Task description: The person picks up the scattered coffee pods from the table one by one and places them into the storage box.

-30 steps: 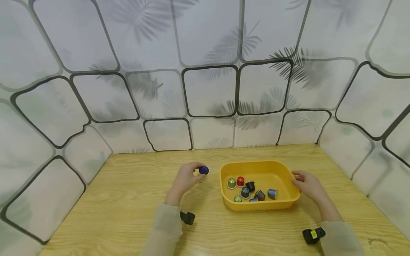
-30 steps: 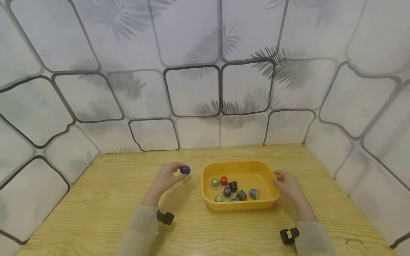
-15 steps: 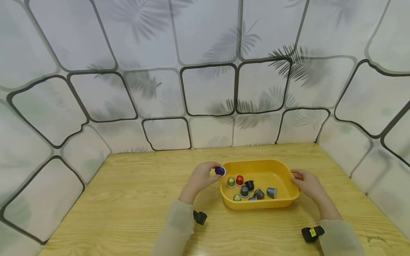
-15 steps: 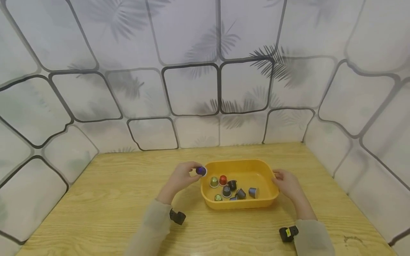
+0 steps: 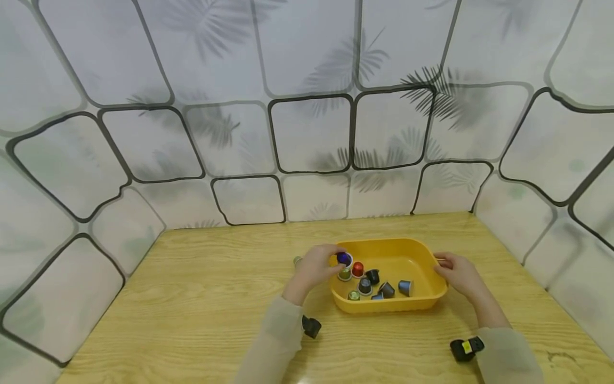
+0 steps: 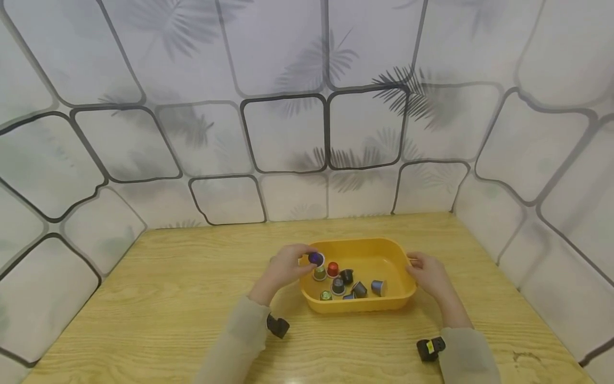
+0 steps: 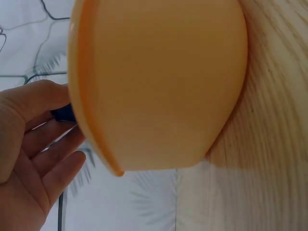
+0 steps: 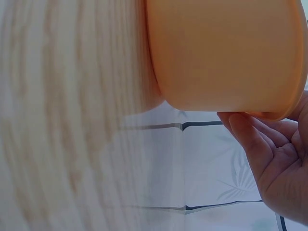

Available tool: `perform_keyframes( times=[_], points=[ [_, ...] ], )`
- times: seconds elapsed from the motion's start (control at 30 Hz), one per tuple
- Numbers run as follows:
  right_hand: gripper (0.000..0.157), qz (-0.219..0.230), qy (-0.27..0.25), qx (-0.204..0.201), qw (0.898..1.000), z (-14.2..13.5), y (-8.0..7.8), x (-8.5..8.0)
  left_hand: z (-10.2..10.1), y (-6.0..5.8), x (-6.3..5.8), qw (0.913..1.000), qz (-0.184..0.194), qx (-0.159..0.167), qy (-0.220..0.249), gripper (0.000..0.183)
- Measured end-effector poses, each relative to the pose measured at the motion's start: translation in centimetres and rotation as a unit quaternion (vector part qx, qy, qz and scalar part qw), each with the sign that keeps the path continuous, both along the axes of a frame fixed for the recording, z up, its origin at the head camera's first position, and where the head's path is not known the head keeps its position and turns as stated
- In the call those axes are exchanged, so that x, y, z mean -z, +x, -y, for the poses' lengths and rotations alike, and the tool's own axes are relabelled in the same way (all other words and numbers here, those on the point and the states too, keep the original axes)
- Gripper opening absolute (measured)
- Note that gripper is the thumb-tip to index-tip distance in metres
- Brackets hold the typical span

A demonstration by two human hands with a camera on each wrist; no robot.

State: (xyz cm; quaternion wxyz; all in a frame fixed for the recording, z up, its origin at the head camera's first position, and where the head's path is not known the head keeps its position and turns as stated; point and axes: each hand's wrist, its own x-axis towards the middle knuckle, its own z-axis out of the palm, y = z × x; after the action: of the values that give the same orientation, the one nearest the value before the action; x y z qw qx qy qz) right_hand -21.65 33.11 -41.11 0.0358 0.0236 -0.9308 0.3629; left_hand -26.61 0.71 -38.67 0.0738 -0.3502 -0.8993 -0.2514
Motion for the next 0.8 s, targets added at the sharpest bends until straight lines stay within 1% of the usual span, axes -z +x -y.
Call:
perform_keyframes(
  times=[0.23,0.5,0.8],
  points=[
    [0.041,0.0,0.003,0.003,1.0,-0.1,0.0,0.1,-1.7,-0.2,0.2,0.9995,-0.015,0.013,-0.024,0.034],
    [0.041,0.001,-0.001,0.003,1.0,-0.2,0.0,0.0,-3.8,-0.6,0.3,0.9989,-0.026,0.02,-0.035,0.034],
    [0.041,0.005,-0.008,0.005,1.0,-0.1,0.0,0.0,-6.1,-0.5,-0.4,0.9987,-0.004,0.014,-0.05,0.037]
  ],
)
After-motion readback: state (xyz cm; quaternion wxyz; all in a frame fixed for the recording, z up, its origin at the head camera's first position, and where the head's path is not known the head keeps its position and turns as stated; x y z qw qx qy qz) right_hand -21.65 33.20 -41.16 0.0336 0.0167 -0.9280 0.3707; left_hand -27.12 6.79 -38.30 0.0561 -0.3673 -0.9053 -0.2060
